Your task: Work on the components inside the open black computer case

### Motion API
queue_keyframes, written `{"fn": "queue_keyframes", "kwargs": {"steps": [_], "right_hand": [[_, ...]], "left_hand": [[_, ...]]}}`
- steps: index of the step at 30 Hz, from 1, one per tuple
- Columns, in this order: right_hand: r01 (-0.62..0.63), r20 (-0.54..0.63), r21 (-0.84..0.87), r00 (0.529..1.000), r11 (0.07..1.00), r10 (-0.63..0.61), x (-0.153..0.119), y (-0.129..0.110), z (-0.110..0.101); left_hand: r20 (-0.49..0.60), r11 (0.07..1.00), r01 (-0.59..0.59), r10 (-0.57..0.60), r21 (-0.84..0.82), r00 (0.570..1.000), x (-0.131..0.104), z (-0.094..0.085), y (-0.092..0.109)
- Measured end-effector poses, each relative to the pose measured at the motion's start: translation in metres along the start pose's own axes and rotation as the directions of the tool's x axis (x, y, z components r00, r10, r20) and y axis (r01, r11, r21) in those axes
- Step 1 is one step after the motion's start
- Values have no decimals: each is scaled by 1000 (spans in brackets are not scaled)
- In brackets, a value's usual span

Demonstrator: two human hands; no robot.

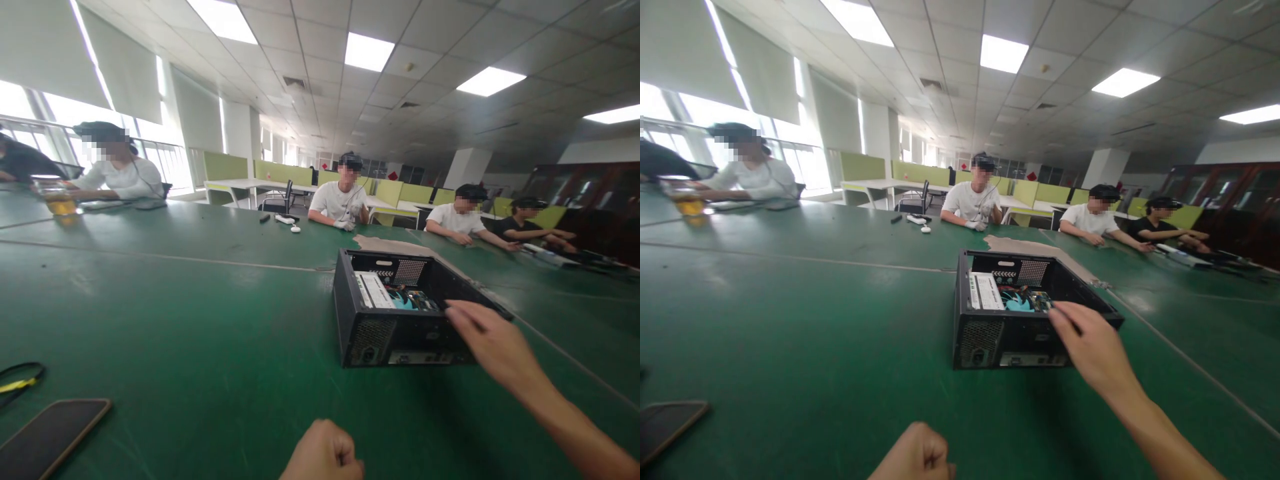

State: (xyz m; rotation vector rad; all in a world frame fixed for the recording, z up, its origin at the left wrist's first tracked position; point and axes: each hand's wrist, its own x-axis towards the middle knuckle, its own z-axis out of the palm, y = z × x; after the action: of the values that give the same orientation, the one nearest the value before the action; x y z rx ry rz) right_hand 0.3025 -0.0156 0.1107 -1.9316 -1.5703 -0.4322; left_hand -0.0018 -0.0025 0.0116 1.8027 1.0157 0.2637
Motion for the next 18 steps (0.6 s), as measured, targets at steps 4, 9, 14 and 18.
{"fn": "queue_keyframes", "kwargs": {"steps": [4, 9, 14, 18], "right_hand": [[8, -163, -16, 987, 1000, -11, 0, 11, 0], [255, 159, -86, 958, 963, -239, 19, 28, 27], [193, 77, -189, 980, 963, -181, 18, 17, 31], [135, -30, -211, 989, 968, -145, -33, -31, 14]], "left_hand": [[-12, 1000, -27, 27, 5, 1000, 3, 1, -6], [6, 998, -49, 49, -27, 999, 8, 4, -10], [-90, 995, -87, 83, -40, 992, 0, -15, 8], [-392, 946, -304, 322, 110, 862, -24, -66, 58]]}}
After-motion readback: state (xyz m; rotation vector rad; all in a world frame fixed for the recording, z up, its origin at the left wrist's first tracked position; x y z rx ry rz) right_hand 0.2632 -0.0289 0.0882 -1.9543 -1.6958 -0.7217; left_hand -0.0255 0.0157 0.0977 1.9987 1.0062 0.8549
